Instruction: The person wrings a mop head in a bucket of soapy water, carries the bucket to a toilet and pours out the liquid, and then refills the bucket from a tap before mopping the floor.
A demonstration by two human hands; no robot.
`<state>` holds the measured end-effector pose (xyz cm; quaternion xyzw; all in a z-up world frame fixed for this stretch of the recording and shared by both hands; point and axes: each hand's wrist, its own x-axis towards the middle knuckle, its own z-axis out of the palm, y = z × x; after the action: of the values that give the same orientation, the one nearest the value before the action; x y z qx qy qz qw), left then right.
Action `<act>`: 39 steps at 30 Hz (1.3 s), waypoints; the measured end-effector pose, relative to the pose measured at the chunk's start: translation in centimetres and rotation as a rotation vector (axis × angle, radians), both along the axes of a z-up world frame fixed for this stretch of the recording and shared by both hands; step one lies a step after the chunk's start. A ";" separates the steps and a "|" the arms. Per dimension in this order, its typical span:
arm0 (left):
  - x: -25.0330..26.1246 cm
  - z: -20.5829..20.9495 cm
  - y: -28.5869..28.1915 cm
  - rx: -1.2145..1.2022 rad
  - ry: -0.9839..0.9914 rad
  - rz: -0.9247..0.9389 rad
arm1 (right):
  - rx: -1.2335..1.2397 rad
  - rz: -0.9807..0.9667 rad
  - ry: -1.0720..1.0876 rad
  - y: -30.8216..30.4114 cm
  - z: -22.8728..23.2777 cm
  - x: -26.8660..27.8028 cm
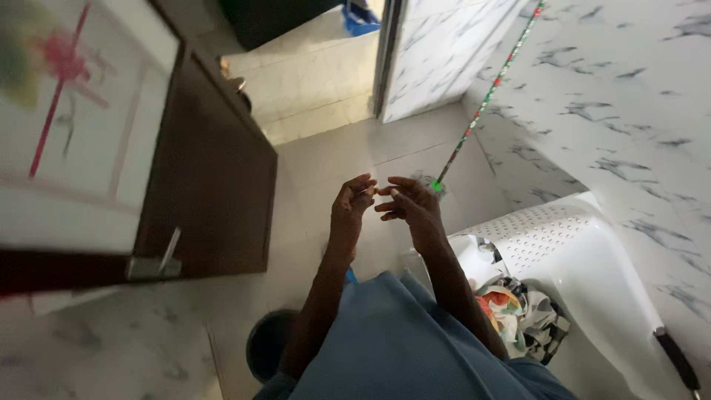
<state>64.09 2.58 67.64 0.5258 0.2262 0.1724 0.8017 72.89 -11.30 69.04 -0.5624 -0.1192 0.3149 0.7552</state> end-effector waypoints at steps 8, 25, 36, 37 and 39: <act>7.8 0.0 6.2 0.092 0.065 -0.200 | -0.019 -0.210 -0.065 4.0 0.0 5.5; 19.7 -0.1 16.7 0.113 -0.182 -0.548 | -0.074 -0.647 -0.037 12.8 1.6 12.5; 27.0 -1.9 17.3 0.051 -0.117 -0.670 | -0.083 -0.761 -0.053 13.0 0.9 17.5; 27.7 -1.9 17.2 0.083 -0.075 -0.694 | -0.084 -0.770 -0.051 12.9 0.6 18.2; 29.7 -2.2 16.9 0.033 -0.068 -0.692 | -0.165 -0.828 0.026 12.7 0.2 20.0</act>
<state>93.78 19.50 65.45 0.5781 0.0049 -0.0884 0.8111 92.89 1.41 69.20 -0.6175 0.1520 0.0005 0.7718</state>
